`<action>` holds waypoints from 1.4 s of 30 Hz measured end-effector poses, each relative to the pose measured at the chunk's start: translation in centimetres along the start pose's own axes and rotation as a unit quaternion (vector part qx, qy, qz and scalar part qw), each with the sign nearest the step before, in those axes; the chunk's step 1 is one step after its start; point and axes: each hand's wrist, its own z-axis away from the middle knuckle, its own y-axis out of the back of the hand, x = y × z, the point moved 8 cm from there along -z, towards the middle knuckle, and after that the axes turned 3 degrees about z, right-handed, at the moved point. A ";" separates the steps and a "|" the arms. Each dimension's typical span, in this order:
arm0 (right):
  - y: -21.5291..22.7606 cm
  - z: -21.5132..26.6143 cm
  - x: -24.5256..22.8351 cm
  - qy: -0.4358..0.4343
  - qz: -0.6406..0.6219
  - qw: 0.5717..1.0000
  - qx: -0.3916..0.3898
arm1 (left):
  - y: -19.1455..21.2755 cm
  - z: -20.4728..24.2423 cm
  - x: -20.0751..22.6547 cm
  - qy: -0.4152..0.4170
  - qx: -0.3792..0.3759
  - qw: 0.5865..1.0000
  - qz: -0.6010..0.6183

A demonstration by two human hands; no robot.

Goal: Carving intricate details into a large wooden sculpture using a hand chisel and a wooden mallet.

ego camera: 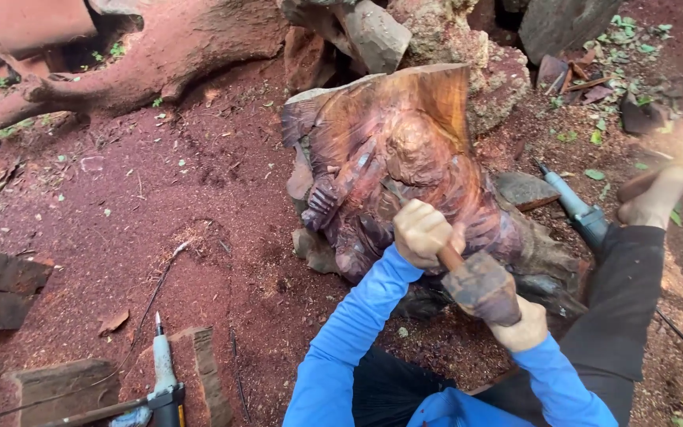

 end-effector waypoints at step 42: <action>23.2 14.1 33.3 -0.190 -0.783 0.556 0.204 | 9.4 -1.8 -11.6 0.412 0.059 0.906 0.075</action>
